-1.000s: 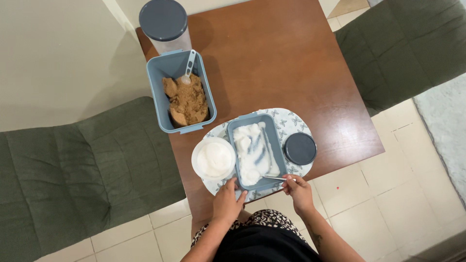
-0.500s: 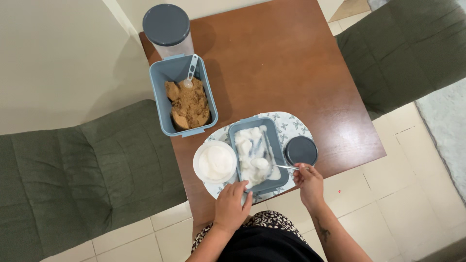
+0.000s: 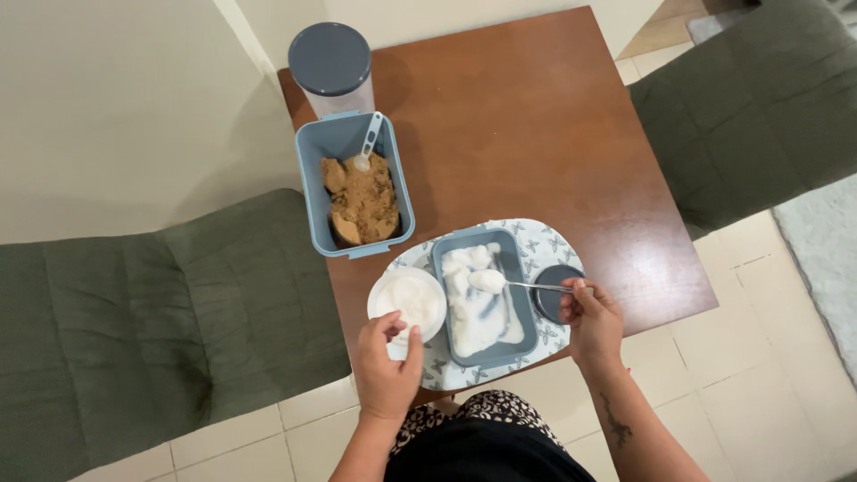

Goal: The person scoops a white powdery substance from a small white bowl into a rectangular blue container using a spoon. They repeat this action multiple times, gradually filling the container.

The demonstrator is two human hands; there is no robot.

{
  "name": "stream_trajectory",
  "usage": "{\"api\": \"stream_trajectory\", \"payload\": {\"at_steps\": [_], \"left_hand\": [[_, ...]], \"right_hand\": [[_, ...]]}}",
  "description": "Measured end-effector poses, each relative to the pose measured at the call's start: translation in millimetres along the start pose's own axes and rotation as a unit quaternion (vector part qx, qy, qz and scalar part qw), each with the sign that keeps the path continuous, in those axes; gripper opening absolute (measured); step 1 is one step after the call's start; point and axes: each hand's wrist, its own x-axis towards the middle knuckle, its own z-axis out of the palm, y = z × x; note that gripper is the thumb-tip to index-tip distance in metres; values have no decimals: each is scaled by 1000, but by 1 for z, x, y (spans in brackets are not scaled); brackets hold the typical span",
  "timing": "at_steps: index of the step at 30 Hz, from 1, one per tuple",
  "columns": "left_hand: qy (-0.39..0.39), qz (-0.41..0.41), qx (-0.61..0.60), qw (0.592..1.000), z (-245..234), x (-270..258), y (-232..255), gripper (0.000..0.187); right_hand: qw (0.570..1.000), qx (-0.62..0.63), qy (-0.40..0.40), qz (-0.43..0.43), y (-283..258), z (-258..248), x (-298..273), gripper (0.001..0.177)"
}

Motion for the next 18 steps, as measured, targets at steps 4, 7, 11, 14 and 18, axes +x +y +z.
{"api": "stream_trajectory", "payload": {"at_steps": [4,7,11,14,18], "left_hand": [[36,-44,-26,998,-6,0,-17,45],[42,15,0,999,-13,-2,-26,69],[11,27,25,999,-18,-3,-31,101],[-5,15,51,999,-17,-2,-32,114],[-43,-52,67,995,-13,1,-36,124]], "right_hand": [[999,-1,-30,-11,-15,27,-9,19],[998,8,-55,-3,-16,45,-13,18],[994,-40,-94,-22,-2,70,-21,18],[985,-111,-120,-59,14,93,-30,19],[929,-283,-170,-169,29,123,-51,13]]}}
